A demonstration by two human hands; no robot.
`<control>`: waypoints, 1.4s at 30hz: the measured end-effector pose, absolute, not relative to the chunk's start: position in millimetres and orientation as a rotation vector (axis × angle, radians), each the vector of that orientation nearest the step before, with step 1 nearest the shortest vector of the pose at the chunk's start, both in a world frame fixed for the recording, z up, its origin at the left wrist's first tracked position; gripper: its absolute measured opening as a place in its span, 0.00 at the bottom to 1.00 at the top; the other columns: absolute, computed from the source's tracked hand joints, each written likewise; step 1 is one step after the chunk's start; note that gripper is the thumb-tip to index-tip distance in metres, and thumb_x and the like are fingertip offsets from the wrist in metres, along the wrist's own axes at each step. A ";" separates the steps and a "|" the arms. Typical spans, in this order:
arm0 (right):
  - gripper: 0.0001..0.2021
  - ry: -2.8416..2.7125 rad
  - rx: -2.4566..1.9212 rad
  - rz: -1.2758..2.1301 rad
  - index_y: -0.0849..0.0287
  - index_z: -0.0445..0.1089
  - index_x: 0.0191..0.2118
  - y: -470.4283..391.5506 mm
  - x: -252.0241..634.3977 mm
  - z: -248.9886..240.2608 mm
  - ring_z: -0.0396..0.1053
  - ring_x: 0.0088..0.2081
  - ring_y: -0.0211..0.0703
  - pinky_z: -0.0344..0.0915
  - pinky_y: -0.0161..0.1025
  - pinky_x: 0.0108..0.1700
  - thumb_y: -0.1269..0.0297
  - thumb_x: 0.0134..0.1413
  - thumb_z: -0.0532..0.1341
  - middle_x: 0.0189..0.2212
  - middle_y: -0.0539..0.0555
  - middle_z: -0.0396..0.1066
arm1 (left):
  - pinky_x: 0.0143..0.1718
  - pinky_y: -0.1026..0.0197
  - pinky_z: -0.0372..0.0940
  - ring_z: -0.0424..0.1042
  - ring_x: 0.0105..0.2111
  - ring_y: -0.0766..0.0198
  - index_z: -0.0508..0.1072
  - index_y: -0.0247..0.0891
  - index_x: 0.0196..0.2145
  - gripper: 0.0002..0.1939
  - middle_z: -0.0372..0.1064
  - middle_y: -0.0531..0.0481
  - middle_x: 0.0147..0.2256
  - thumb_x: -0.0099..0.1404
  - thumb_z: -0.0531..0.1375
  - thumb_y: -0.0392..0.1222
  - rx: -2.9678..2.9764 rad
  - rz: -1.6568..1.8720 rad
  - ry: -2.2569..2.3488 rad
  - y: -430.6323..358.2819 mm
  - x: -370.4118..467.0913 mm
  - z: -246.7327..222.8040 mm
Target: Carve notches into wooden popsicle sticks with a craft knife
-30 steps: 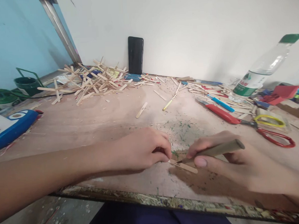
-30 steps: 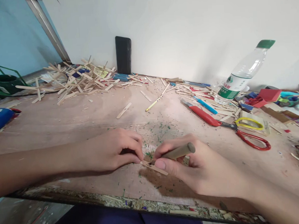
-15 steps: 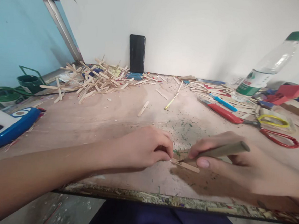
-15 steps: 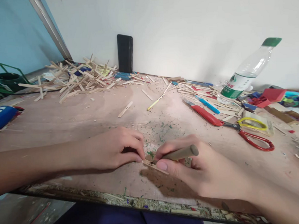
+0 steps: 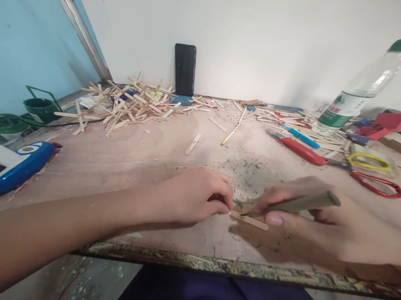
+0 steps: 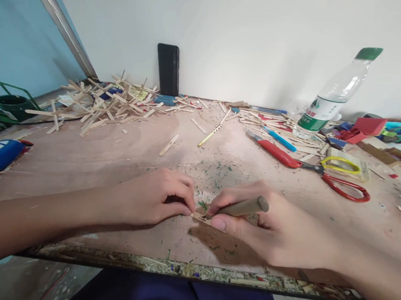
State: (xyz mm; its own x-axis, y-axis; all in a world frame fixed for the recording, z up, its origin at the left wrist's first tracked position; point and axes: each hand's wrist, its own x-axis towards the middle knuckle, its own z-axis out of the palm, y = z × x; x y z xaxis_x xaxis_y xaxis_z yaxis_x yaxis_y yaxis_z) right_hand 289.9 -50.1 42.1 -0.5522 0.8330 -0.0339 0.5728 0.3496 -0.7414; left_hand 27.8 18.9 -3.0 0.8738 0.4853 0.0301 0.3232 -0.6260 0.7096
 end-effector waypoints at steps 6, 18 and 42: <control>0.14 -2.250 -1.295 1.040 0.53 0.86 0.41 -51.8 287.8 44.3 0.80 0.35 0.46 0.76 0.39 0.39 0.50 0.74 0.67 0.38 0.54 0.86 | 0.49 0.63 0.68 0.81 0.42 0.61 0.86 0.39 0.38 0.09 0.84 0.51 0.41 0.73 0.68 0.27 2.307 0.293 0.571 19.4 28.6 -2.5; 0.14 -2.260 -1.259 1.034 0.51 0.87 0.43 -51.4 287.8 43.2 0.84 0.39 0.52 0.78 0.39 0.34 0.51 0.74 0.67 0.42 0.57 0.87 | 0.48 0.63 0.68 0.81 0.41 0.61 0.86 0.39 0.38 0.10 0.84 0.51 0.41 0.72 0.68 0.27 2.303 0.296 0.560 20.2 27.4 -3.1; 0.11 -2.180 -1.266 1.105 0.52 0.82 0.40 -40.1 276.6 49.4 0.71 0.26 0.40 0.62 0.35 0.24 0.51 0.69 0.73 0.29 0.49 0.80 | 0.46 0.62 0.69 0.80 0.40 0.62 0.86 0.39 0.38 0.12 0.81 0.51 0.39 0.72 0.65 0.26 2.385 0.331 0.539 16.5 27.1 -5.3</control>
State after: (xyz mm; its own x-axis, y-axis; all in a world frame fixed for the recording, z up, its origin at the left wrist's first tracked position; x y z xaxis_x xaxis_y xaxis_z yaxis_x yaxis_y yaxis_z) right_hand 276.6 -40.1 49.4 -0.5179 0.8537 -0.0553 0.5492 0.2821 -0.7866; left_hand 27.1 16.5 -5.3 0.8829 0.4601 0.0942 0.2927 -0.6960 0.6557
